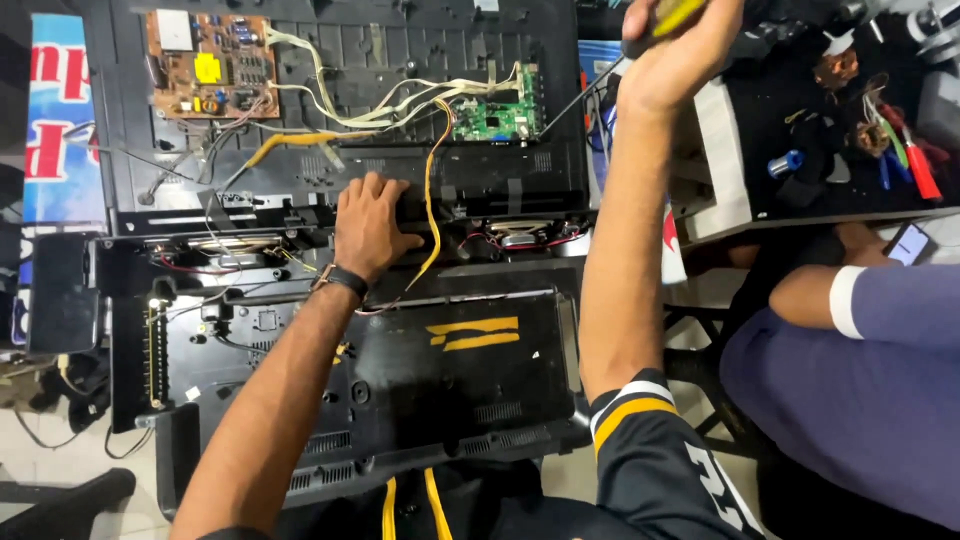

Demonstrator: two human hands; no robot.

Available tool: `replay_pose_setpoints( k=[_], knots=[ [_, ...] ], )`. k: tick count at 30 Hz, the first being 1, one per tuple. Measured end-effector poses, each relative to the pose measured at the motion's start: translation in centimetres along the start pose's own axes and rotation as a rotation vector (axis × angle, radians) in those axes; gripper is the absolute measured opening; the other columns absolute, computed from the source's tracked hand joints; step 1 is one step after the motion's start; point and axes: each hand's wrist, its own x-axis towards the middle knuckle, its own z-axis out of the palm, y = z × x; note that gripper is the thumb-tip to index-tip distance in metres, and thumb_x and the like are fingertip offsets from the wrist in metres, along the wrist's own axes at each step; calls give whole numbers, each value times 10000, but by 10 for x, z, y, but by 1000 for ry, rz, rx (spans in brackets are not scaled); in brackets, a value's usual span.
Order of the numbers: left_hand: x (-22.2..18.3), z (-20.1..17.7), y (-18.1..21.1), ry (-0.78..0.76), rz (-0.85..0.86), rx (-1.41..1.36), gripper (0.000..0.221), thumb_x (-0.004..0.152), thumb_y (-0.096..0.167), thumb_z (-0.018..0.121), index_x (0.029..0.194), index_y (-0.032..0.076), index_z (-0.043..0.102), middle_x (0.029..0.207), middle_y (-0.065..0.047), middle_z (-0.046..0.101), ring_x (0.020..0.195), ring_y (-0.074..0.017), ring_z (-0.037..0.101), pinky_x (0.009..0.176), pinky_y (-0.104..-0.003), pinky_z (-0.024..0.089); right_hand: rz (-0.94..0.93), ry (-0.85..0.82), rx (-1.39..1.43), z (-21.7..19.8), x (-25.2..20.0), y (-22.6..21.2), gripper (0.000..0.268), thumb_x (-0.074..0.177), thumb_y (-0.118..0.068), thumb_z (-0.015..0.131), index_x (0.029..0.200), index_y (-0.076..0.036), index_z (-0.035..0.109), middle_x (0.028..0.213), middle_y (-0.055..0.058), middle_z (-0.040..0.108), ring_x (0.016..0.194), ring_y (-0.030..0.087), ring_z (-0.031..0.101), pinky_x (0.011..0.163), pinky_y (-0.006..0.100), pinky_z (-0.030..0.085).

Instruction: Disassembling and inspecting the internal components of a television set, specifically around the speaker area, using a screwdriver.

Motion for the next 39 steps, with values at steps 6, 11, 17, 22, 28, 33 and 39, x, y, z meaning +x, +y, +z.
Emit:
replay_pose_setpoints(
  k=[6, 11, 17, 22, 28, 33, 39],
  knots=[
    [1, -4, 1, -20, -15, -9, 921, 593, 492, 959, 1378, 167, 605, 1166, -90, 539, 1051, -293, 491, 932, -432, 442, -124, -239, -51, -11, -8, 9, 509, 1086, -551, 472, 1232, -78, 587, 685, 142, 454, 454, 217, 375, 455, 349, 292],
    [2, -6, 3, -34, -28, 0, 909, 601, 496, 958, 1373, 165, 610, 1166, -82, 535, 1050, -286, 486, 947, -431, 443, 89, 36, -80, 3, -8, 2, 507, 907, -558, 526, 768, -77, 607, 645, 69, 585, 570, 204, 550, 581, 364, 470],
    [1, -4, 1, -27, -25, -24, 897, 597, 475, 955, 1363, 163, 608, 1173, -84, 538, 1059, -297, 486, 954, -434, 430, 101, 62, -56, 31, -16, -16, 630, 910, -654, 395, 731, -64, 522, 550, 67, 460, 402, 158, 360, 412, 261, 295],
    [0, -5, 3, -25, -27, -9, 887, 603, 485, 950, 1360, 173, 609, 1176, -82, 538, 1063, -296, 488, 952, -430, 430, -143, -87, -115, 17, -20, -6, 486, 1026, -539, 402, 941, -80, 533, 739, 90, 535, 425, 177, 412, 425, 276, 329],
    [0, -10, 5, -31, -28, -30, 877, 609, 463, 953, 1356, 157, 611, 1169, -85, 537, 1058, -300, 486, 946, -435, 432, -20, 1, -134, 8, -13, -21, 517, 981, -585, 477, 947, -94, 635, 797, 92, 661, 621, 194, 600, 610, 297, 492],
    [0, -5, 8, -47, -40, -5, 881, 630, 490, 935, 1374, 159, 598, 1185, -94, 537, 1079, -300, 491, 976, -451, 440, -11, 36, -93, 0, -18, -17, 597, 978, -635, 400, 927, -84, 623, 693, 54, 555, 489, 160, 479, 462, 273, 377],
    [2, -15, 4, 101, 20, 113, 631, 551, 478, 967, 1003, 144, 682, 1025, -138, 679, 931, -367, 630, 778, -506, 521, -17, 160, 46, -17, -15, 22, 395, 1004, -551, 452, 894, -174, 409, 699, 28, 509, 470, 75, 329, 455, 232, 263]
  ],
)
